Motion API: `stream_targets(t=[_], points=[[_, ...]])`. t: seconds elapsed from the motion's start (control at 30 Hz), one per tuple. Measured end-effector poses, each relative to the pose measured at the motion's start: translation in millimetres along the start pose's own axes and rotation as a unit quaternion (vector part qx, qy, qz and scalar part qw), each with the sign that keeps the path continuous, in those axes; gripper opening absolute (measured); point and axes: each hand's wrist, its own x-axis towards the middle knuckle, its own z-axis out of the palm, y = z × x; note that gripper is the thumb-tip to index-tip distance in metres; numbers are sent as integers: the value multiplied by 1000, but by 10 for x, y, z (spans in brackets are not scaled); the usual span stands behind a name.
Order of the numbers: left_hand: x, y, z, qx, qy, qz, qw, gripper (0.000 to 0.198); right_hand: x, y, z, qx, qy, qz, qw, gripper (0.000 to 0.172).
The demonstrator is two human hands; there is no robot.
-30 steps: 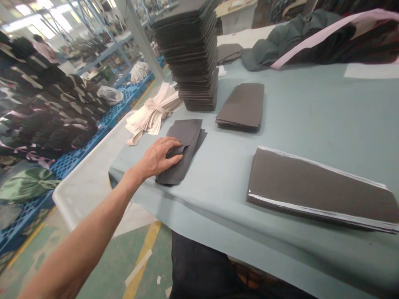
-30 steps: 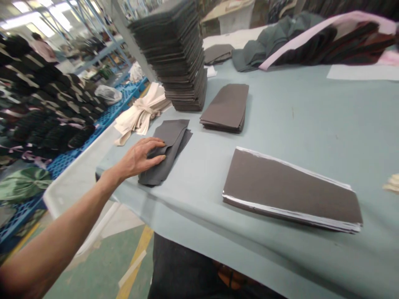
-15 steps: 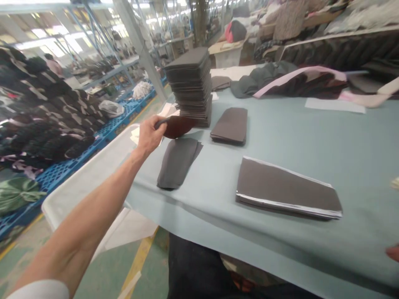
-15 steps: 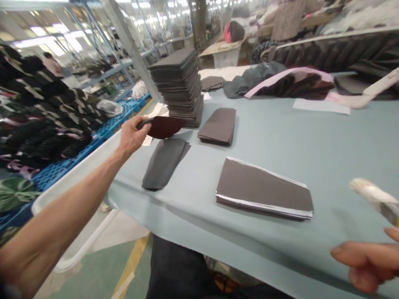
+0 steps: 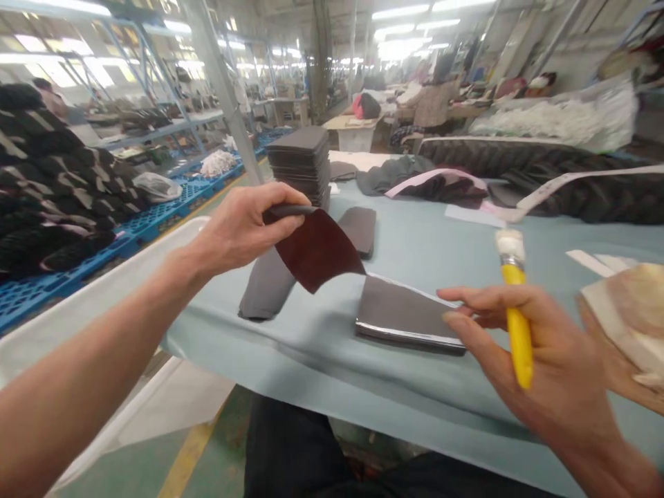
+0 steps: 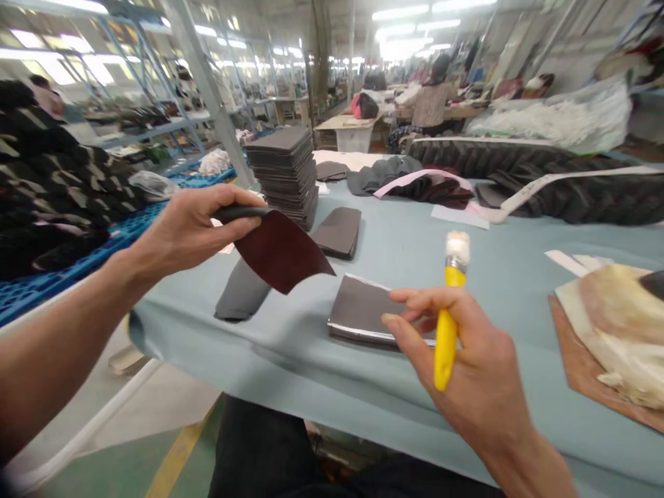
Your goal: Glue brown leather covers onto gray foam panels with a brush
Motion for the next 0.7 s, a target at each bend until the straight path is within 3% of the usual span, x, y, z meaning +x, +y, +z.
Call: stream_targets(t=[0.1, 0.17, 0.27, 0.33, 0.43, 0.6, 0.7], points=[[-36, 292, 41, -29, -56, 39, 997, 29, 164, -170, 71, 40, -17, 2, 999, 38], [-44, 493, 81, -62, -80, 78, 992, 27, 265, -264, 88, 58, -69, 20, 996, 46], [-14, 785, 144, -111, -99, 128, 981, 22, 413, -375, 85, 57, -138, 46, 988, 54], [37, 944, 179, -125, -96, 139, 978, 20, 492, -420, 75, 35, -146, 55, 987, 53], [144, 1106, 214, -139, -76, 127, 979, 16, 563, -432, 45, 41, -131, 50, 989, 44], [343, 1261, 251, -149, -85, 27, 985, 15, 632, -384, -33, 51, -68, 43, 995, 36], [445, 1350, 284, -152, -85, 82, 981, 15, 699, -383, -84, 35, -2, 36, 999, 41]])
